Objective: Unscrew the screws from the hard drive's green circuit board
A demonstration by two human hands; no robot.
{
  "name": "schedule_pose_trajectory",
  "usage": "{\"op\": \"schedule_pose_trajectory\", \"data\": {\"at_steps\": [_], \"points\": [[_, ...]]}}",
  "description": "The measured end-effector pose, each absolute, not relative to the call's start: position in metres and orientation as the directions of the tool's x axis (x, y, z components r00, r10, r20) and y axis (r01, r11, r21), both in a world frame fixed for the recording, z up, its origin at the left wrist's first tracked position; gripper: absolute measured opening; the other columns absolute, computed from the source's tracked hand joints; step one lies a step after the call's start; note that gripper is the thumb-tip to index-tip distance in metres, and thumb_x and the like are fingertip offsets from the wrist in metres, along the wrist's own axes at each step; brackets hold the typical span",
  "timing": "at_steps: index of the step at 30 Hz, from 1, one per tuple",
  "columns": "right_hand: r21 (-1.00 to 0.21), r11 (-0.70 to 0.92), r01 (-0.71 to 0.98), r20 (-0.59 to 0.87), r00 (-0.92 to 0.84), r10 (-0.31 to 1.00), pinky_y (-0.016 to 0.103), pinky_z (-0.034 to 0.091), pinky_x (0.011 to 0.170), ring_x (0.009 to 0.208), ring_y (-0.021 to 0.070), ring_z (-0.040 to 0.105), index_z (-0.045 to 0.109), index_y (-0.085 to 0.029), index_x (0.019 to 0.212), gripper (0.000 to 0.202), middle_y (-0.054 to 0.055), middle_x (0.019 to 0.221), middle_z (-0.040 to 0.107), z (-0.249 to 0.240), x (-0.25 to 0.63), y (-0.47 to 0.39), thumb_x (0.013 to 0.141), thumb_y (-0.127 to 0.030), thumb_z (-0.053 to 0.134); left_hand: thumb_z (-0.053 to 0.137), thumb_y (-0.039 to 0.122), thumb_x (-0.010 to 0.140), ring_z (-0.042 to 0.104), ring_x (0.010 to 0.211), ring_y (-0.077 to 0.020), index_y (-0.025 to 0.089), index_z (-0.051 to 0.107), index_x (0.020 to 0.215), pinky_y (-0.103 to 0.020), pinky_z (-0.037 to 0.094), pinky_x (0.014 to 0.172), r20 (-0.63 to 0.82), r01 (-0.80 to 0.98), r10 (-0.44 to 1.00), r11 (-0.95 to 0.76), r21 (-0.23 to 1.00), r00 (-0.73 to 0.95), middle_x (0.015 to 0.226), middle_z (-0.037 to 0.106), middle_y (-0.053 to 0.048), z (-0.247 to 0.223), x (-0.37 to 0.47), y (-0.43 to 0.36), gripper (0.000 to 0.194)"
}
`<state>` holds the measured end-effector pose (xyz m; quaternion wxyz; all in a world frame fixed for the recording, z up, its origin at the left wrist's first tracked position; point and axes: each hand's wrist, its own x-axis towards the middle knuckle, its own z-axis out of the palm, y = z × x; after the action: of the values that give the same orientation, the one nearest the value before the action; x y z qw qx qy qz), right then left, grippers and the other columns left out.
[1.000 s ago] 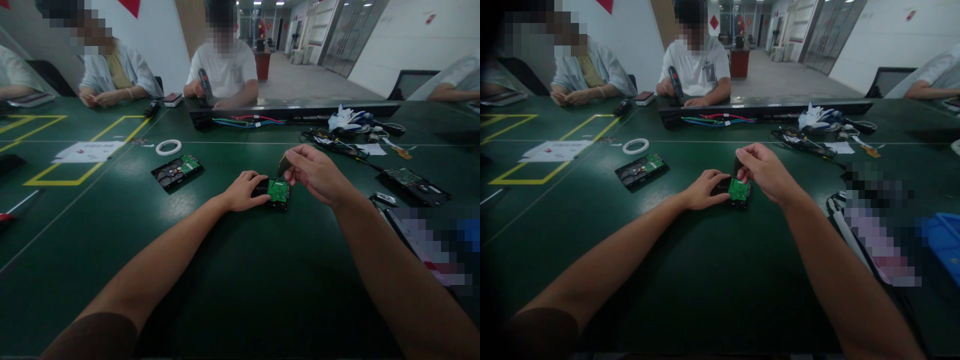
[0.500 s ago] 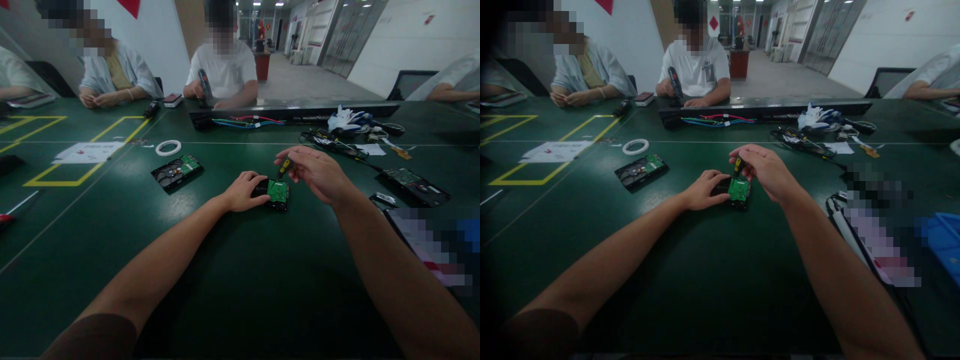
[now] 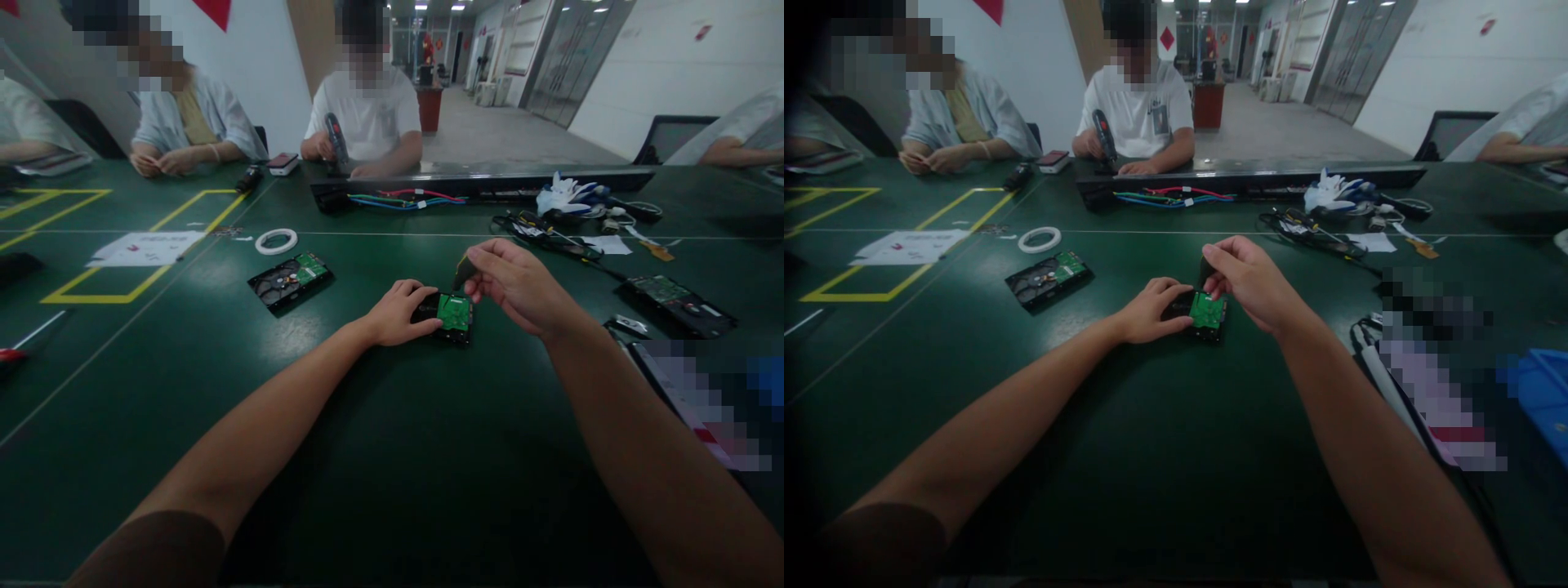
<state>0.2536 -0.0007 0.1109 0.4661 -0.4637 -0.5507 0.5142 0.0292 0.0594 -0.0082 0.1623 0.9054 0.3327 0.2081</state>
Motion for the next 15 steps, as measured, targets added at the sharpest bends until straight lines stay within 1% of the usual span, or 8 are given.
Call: {"op": "schedule_pose_trajectory", "data": {"at_steps": [4, 7, 11, 15], "points": [[-1.0, 0.026, 0.011, 0.024, -0.132, 0.991, 0.03, 0.053, 0.062, 0.069, 0.0156, 0.064, 0.058, -0.021, 0.098, 0.021, 0.003, 0.081, 0.066, 0.1094, 0.2543, 0.0004, 0.097, -0.037, 0.072, 0.06, 0.068, 0.096, 0.049, 0.137, -0.0368, 0.021, 0.05, 0.155, -0.056, 0.044, 0.119, 0.273, 0.538, 0.672, -0.725, 0.43, 0.688, 0.143, 0.055, -0.018, -0.0085, 0.0294, 0.0595, 0.077], [-0.999, 0.035, 0.012, 0.033, -0.149, 0.988, 0.029, 0.052, 0.062, 0.068, 0.0148, 0.064, 0.058, -0.022, 0.098, 0.018, 0.002, 0.081, 0.067, 0.1094, 0.2544, 0.0007, 0.097, -0.034, 0.071, 0.06, 0.068, 0.095, 0.049, 0.137, -0.0368, 0.021, 0.051, 0.155, -0.055, 0.044, 0.119, 0.271, 0.541, 0.675, -0.722, 0.431, 0.686, 0.143, 0.054, -0.018, -0.0078, 0.0295, 0.059, 0.077], [-0.997, 0.072, 0.027, 0.067, -0.17, 0.983, 0.027, 0.046, 0.059, 0.068, 0.0131, 0.059, 0.066, -0.021, 0.098, 0.01, 0.003, 0.085, 0.066, 0.1105, 0.2545, 0.0007, 0.099, -0.03, 0.066, 0.06, 0.069, 0.096, 0.048, 0.137, -0.0372, 0.02, 0.05, 0.155, -0.056, 0.043, 0.119, 0.266, 0.541, 0.677, -0.719, 0.436, 0.686, 0.143, 0.054, -0.018, -0.0077, 0.0292, 0.059, 0.077], [-0.993, 0.096, 0.075, 0.082, -0.174, 0.981, 0.027, 0.044, 0.059, 0.071, 0.0129, 0.056, 0.075, -0.019, 0.103, 0.018, 0.007, 0.099, 0.072, 0.1104, 0.2563, 0.0019, 0.101, -0.029, 0.06, 0.059, 0.069, 0.096, 0.047, 0.139, -0.0379, 0.022, 0.048, 0.157, -0.057, 0.044, 0.118, 0.254, 0.543, 0.678, -0.716, 0.438, 0.689, 0.144, 0.053, -0.018, -0.0089, 0.0287, 0.0601, 0.077]]}}
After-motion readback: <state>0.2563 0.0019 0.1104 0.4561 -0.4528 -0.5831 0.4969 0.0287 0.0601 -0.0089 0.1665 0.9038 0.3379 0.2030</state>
